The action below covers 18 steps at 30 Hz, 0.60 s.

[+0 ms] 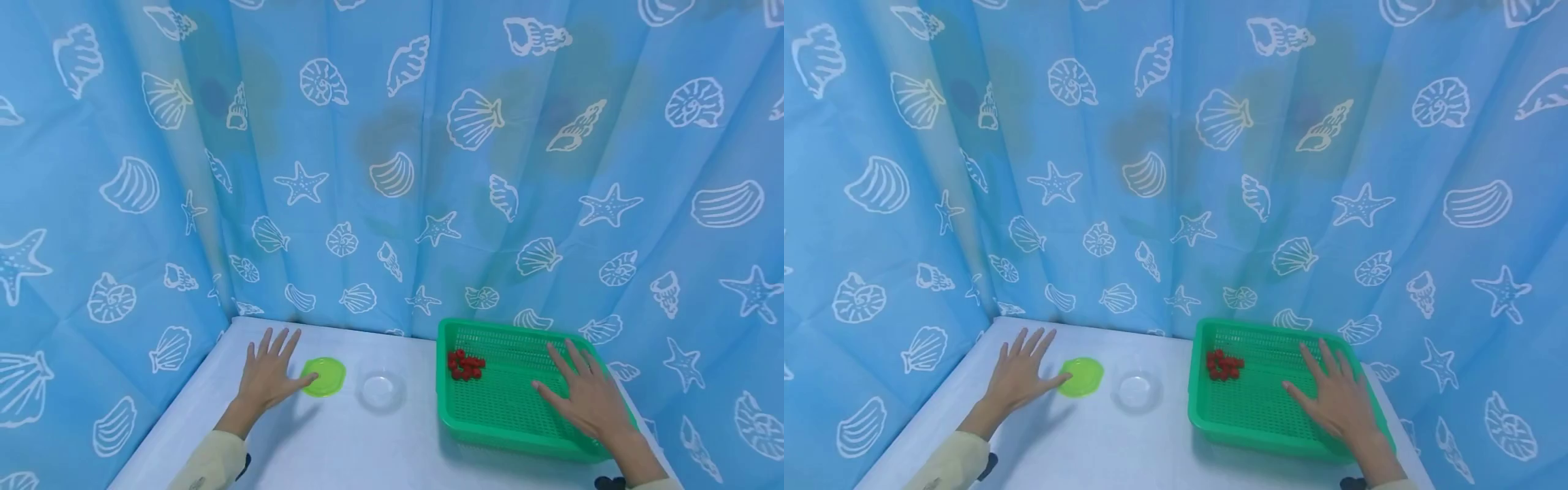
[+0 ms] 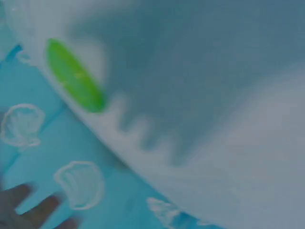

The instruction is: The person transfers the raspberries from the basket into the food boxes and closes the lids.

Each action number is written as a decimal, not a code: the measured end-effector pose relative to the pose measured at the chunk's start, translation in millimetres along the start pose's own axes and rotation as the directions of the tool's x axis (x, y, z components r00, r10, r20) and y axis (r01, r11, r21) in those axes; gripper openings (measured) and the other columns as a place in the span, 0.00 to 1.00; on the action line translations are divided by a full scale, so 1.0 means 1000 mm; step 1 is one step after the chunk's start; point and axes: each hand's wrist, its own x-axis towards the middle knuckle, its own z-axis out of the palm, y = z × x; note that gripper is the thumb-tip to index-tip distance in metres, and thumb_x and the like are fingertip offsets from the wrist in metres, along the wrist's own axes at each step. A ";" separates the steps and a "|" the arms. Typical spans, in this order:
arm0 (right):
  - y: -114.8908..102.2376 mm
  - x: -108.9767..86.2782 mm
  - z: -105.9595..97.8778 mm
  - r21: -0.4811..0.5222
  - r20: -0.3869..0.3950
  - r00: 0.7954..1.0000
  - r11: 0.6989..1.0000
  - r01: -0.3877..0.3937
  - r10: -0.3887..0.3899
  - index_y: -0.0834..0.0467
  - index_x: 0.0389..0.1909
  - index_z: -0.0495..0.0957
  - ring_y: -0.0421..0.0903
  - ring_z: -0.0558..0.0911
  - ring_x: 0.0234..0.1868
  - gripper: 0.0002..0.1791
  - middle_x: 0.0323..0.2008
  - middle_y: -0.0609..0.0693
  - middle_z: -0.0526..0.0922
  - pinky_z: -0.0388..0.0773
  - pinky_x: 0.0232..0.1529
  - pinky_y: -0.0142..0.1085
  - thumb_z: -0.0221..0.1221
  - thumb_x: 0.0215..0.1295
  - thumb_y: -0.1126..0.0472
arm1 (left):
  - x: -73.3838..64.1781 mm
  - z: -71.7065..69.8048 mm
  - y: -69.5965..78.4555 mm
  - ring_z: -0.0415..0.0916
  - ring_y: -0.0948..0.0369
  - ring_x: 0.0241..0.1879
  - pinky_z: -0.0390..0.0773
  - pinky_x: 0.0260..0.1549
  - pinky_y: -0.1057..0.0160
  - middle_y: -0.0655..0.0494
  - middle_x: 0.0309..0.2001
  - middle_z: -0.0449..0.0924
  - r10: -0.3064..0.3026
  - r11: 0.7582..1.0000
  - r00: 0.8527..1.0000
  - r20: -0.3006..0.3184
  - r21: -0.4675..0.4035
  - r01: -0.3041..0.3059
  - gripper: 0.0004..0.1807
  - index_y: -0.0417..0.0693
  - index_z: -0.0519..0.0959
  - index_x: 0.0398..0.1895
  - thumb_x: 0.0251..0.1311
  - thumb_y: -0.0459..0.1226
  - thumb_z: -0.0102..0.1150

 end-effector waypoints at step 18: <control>-0.021 0.107 0.011 0.773 0.405 0.907 0.487 -0.407 0.115 0.78 0.61 0.66 0.57 0.84 0.45 0.26 0.50 0.70 0.78 0.83 0.47 0.45 0.52 0.74 0.59 | 0.027 0.061 0.048 0.71 0.47 0.61 0.73 0.57 0.44 0.46 0.63 0.72 -0.149 0.546 0.923 0.355 -0.749 0.376 0.44 0.45 0.68 0.66 0.45 0.46 0.77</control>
